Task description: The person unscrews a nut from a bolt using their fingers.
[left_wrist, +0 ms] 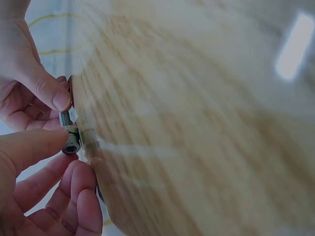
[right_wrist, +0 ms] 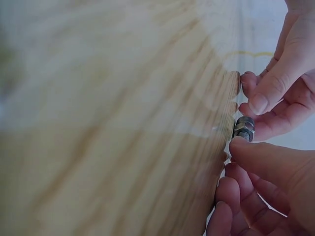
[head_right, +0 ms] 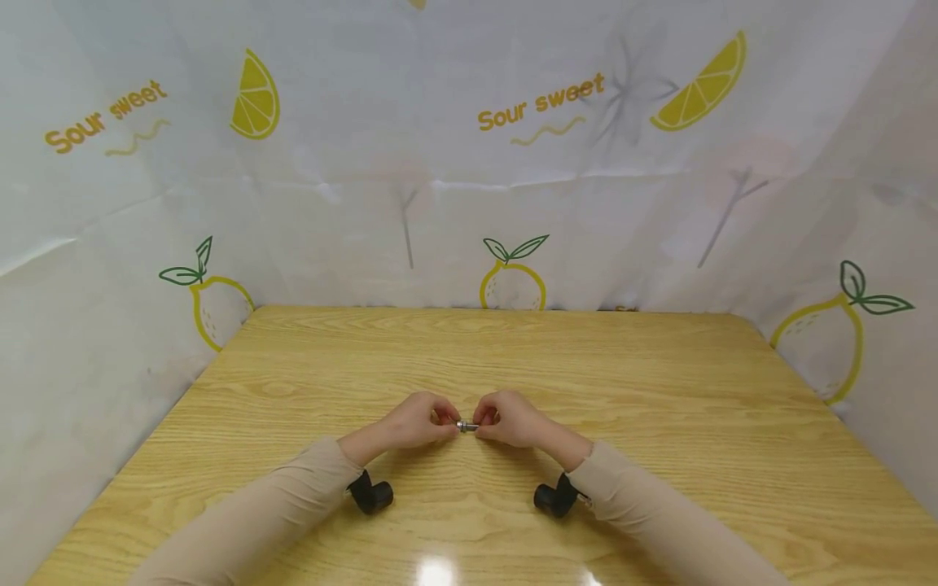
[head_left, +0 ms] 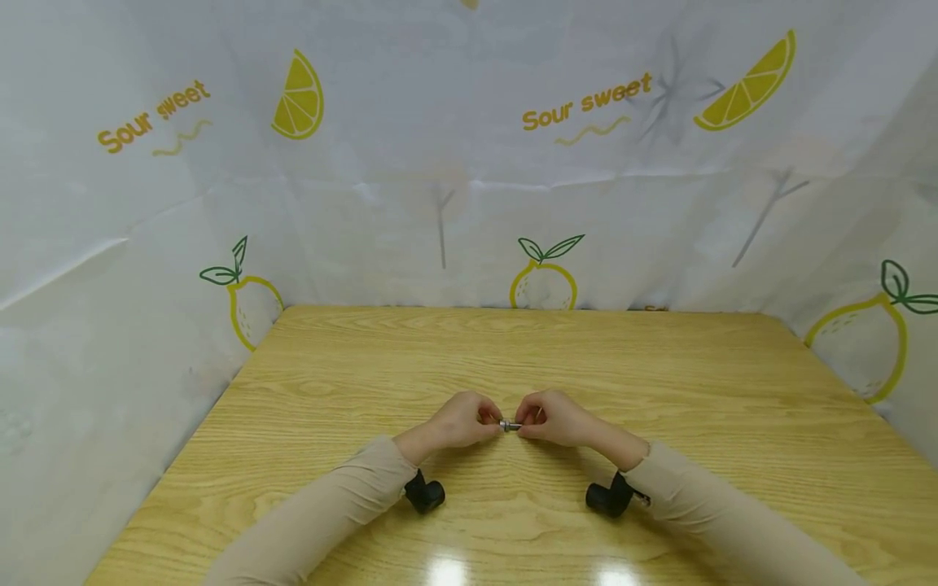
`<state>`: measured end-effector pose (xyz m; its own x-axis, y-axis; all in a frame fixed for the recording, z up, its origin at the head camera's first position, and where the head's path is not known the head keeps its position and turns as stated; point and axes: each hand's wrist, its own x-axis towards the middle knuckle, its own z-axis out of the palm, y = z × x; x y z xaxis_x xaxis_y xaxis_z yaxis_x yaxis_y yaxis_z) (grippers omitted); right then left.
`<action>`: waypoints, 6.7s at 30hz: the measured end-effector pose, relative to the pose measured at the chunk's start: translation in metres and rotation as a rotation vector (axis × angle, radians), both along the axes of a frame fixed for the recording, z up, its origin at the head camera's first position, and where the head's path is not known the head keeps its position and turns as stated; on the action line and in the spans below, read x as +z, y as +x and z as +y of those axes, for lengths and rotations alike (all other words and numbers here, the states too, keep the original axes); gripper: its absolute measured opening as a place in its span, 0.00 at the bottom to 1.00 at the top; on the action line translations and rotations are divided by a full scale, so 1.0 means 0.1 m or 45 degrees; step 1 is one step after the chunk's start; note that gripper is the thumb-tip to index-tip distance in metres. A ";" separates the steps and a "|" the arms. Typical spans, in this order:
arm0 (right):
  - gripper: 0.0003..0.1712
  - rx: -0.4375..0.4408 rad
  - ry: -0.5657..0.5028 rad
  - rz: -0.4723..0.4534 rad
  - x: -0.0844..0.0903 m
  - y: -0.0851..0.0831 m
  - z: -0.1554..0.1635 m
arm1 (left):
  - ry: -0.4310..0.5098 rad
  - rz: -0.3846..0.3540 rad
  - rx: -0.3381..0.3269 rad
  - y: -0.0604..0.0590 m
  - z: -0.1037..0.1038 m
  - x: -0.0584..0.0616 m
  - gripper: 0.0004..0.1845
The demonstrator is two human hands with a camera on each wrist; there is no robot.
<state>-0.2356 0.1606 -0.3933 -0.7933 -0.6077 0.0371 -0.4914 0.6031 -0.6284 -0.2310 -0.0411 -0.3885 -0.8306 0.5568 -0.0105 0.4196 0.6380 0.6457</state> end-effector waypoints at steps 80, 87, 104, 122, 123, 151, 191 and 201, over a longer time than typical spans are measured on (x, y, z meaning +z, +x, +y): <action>0.07 -0.092 -0.255 0.137 0.68 0.13 -0.10 | 0.701 -0.192 0.272 0.05 -0.16 0.40 0.12; 0.11 -0.098 -0.281 0.113 0.65 0.14 -0.15 | 0.713 -0.163 0.235 0.07 -0.16 0.39 0.12; 0.09 -0.109 -0.308 0.186 0.62 0.16 -0.19 | 0.714 -0.180 0.264 0.08 -0.14 0.39 0.12; 0.11 -0.114 -0.325 0.144 0.62 0.14 -0.20 | 0.744 -0.171 0.227 0.08 -0.14 0.37 0.13; 0.11 -0.120 -0.328 0.152 0.63 0.14 -0.21 | 0.744 -0.170 0.228 0.08 -0.14 0.37 0.13; 0.13 -0.126 -0.336 0.149 0.62 0.13 -0.21 | 0.739 -0.174 0.269 0.08 -0.14 0.38 0.12; 0.12 -0.159 -0.318 0.169 0.64 0.15 -0.22 | 0.749 -0.169 0.280 0.09 -0.14 0.37 0.12; 0.15 -0.132 -0.273 0.045 0.64 0.14 -0.22 | 0.728 -0.176 0.266 0.09 -0.14 0.37 0.13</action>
<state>-0.2220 0.1389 -0.3294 -0.8470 -0.4983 0.1851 -0.4575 0.5061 -0.7311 -0.2222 -0.0554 -0.3515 -0.9348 0.3320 0.1259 0.2112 0.2350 0.9488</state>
